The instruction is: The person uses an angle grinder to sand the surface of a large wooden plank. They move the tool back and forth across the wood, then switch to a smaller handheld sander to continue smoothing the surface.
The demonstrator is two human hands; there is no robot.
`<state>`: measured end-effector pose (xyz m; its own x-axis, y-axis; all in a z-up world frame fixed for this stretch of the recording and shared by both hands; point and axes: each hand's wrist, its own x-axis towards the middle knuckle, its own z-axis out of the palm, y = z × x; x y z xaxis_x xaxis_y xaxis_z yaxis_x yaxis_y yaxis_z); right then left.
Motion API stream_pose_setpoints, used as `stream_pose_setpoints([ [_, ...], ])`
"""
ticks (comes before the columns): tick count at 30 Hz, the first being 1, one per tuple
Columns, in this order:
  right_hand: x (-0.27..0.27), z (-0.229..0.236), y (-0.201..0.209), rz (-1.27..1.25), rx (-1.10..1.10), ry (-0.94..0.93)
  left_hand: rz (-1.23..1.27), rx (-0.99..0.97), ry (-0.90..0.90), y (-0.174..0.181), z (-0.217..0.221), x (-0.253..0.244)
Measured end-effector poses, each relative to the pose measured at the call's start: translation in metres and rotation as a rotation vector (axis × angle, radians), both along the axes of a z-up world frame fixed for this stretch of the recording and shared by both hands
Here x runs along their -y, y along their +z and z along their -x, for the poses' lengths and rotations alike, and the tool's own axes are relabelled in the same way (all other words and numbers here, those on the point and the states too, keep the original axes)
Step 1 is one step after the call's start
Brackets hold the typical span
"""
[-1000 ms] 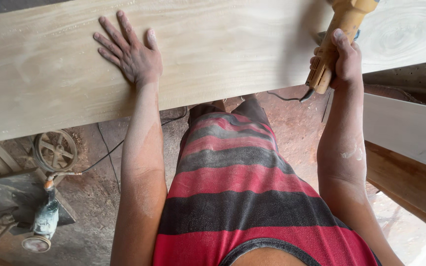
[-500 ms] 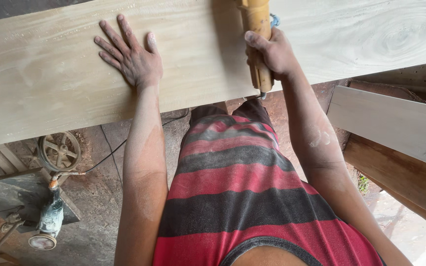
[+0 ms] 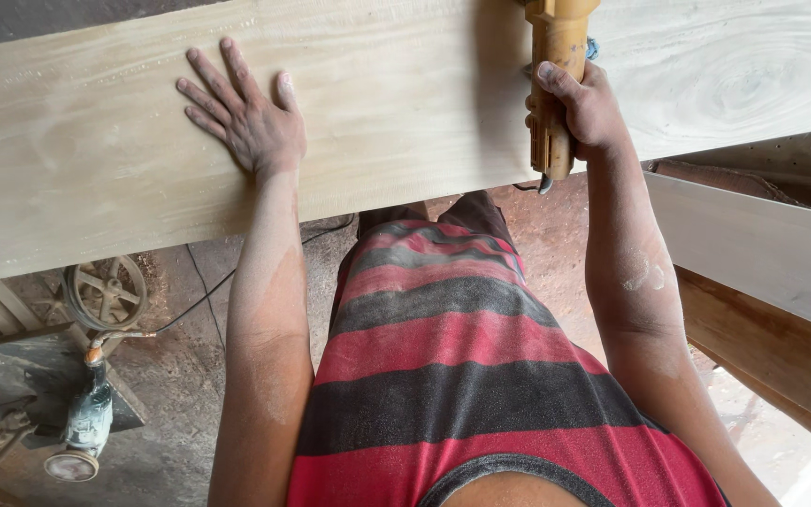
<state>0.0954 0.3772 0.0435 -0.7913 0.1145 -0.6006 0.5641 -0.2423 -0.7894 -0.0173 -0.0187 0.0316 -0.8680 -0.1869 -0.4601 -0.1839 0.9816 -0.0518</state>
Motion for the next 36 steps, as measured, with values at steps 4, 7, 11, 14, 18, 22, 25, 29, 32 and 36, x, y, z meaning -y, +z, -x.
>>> stream_pose_setpoints([
  [4,-0.007,-0.003,-0.002,-0.044,0.015,-0.023,0.003,-0.021,0.006,-0.001,-0.001,0.0],
  [7,-0.017,-0.007,-0.004,-0.045,0.006,-0.037,0.007,-0.001,0.022,0.0,-0.001,-0.002],
  [11,-0.03,-0.01,-0.006,-0.014,0.0,-0.048,0.025,0.015,0.004,0.003,-0.001,-0.002],
  [14,-0.039,-0.012,-0.006,-0.022,0.008,-0.069,0.034,0.013,0.002,0.003,0.0,-0.002],
  [18,-0.052,-0.017,-0.006,-0.034,-0.003,-0.097,0.036,0.008,0.005,0.001,-0.001,-0.004],
  [22,-0.068,-0.016,-0.008,-0.061,0.03,-0.112,0.038,0.009,0.005,0.001,-0.001,-0.002],
  [25,-0.084,-0.02,-0.01,-0.067,0.022,-0.12,0.045,0.023,0.007,0.001,0.0,-0.004],
  [29,-0.103,-0.02,-0.013,-0.107,0.012,-0.138,0.044,0.005,0.005,0.001,-0.001,-0.004],
  [32,-0.117,-0.022,-0.016,-0.116,-0.002,-0.155,0.044,0.011,0.008,0.0,-0.002,-0.001],
  [36,-0.137,-0.027,-0.022,-0.116,-0.055,-0.156,0.056,0.002,0.001,-0.008,-0.003,0.001],
])
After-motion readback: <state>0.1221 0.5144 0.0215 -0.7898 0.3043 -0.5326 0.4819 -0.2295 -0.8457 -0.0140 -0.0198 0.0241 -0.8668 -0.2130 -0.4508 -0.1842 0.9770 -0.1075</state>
